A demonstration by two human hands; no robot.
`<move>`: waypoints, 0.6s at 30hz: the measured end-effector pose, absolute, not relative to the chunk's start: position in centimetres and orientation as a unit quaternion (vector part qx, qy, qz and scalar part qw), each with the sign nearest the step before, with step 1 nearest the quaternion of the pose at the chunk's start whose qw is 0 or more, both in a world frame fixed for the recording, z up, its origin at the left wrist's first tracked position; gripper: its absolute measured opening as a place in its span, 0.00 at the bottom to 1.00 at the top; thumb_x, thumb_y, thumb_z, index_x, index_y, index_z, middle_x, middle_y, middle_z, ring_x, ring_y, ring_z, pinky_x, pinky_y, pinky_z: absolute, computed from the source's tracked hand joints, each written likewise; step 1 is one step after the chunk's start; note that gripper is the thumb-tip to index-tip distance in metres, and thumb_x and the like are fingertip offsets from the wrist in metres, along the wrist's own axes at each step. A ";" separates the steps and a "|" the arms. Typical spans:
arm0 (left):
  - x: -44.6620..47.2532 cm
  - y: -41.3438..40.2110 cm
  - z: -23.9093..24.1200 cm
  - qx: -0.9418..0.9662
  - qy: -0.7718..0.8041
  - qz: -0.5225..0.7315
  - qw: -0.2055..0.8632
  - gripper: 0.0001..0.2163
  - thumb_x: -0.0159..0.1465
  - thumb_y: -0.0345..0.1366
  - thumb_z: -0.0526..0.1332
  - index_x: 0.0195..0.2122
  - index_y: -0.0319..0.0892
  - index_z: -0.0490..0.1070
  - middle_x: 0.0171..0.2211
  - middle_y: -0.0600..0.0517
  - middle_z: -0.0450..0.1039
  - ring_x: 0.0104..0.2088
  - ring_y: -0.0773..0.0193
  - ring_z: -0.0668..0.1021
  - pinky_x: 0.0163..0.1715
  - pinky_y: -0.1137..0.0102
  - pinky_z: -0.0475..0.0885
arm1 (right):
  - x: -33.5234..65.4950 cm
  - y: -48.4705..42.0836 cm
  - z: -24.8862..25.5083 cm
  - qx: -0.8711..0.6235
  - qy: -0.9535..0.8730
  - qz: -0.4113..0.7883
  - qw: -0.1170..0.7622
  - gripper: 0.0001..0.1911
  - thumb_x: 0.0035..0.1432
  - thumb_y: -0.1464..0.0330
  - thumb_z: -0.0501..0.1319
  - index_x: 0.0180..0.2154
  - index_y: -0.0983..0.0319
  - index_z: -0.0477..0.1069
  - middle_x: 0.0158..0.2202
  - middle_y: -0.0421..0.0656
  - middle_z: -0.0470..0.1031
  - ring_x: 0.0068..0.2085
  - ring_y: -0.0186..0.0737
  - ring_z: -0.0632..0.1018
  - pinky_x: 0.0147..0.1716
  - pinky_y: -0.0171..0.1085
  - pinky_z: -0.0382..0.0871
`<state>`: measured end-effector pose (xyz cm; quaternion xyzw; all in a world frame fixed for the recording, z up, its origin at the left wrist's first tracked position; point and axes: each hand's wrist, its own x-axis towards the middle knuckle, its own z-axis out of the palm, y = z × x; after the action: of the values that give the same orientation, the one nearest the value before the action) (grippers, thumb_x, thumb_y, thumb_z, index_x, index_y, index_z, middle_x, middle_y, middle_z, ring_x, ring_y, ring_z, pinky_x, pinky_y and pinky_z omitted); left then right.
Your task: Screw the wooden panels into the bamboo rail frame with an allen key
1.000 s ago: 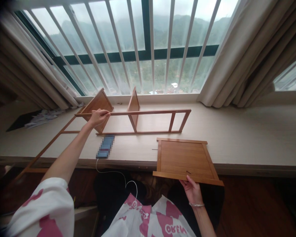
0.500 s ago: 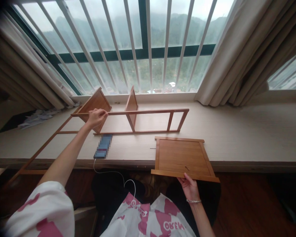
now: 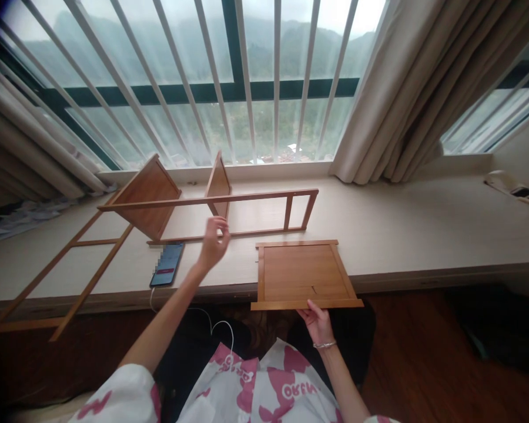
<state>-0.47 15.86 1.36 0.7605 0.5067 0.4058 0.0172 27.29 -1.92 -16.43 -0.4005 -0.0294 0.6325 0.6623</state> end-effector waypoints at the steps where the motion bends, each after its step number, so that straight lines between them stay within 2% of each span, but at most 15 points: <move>1: 2.0 14.7 0.4 0.818 0.445 0.353 0.085 0.06 0.61 0.31 0.47 0.36 0.43 0.61 0.40 0.47 0.65 0.44 0.64 0.68 0.44 0.66 0.64 | 27.0 -2.0 -16.4 -0.400 -0.031 0.634 0.661 0.16 0.40 0.74 0.67 0.35 0.59 0.70 0.34 0.38 0.77 0.34 0.41 0.78 0.38 0.46 0.74; 2: 4.3 13.7 -0.5 0.864 0.384 0.293 0.142 0.08 0.61 0.30 0.46 0.36 0.43 0.62 0.41 0.46 0.66 0.44 0.64 0.69 0.43 0.66 0.65 | 26.8 -2.0 -16.3 -0.399 -0.034 0.636 0.659 0.15 0.40 0.74 0.67 0.34 0.59 0.70 0.33 0.38 0.78 0.33 0.41 0.78 0.38 0.46 0.74; 4: 8.3 11.9 -2.2 0.893 0.333 0.249 0.170 0.09 0.60 0.29 0.48 0.37 0.46 0.64 0.35 0.50 0.70 0.37 0.65 0.72 0.38 0.68 0.67 | 26.2 -2.2 -16.2 -0.398 -0.037 0.639 0.657 0.14 0.40 0.74 0.67 0.33 0.59 0.70 0.32 0.38 0.78 0.32 0.41 0.78 0.38 0.46 0.74; 10: 14.7 9.7 -5.9 0.954 0.199 0.123 0.188 0.12 0.59 0.31 0.51 0.43 0.46 0.66 0.39 0.49 0.68 0.40 0.63 0.72 0.35 0.71 0.67 | 25.4 -2.5 -16.2 -0.389 -0.036 0.643 0.659 0.19 0.41 0.74 0.66 0.38 0.56 0.70 0.34 0.36 0.77 0.34 0.41 0.78 0.36 0.44 0.74; 18: 15.8 10.1 -8.3 0.959 0.202 0.071 0.185 0.08 0.59 0.33 0.53 0.36 0.44 0.70 0.34 0.48 0.68 0.38 0.63 0.71 0.34 0.70 0.67 | 25.5 -2.6 -16.5 -0.384 -0.032 0.647 0.658 0.16 0.41 0.74 0.66 0.36 0.57 0.70 0.31 0.36 0.77 0.32 0.40 0.78 0.36 0.44 0.74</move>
<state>15.76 10.13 -8.34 0.9592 0.2020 0.0712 0.1848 25.48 -2.56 -16.52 -0.3838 -0.0321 0.6467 0.6583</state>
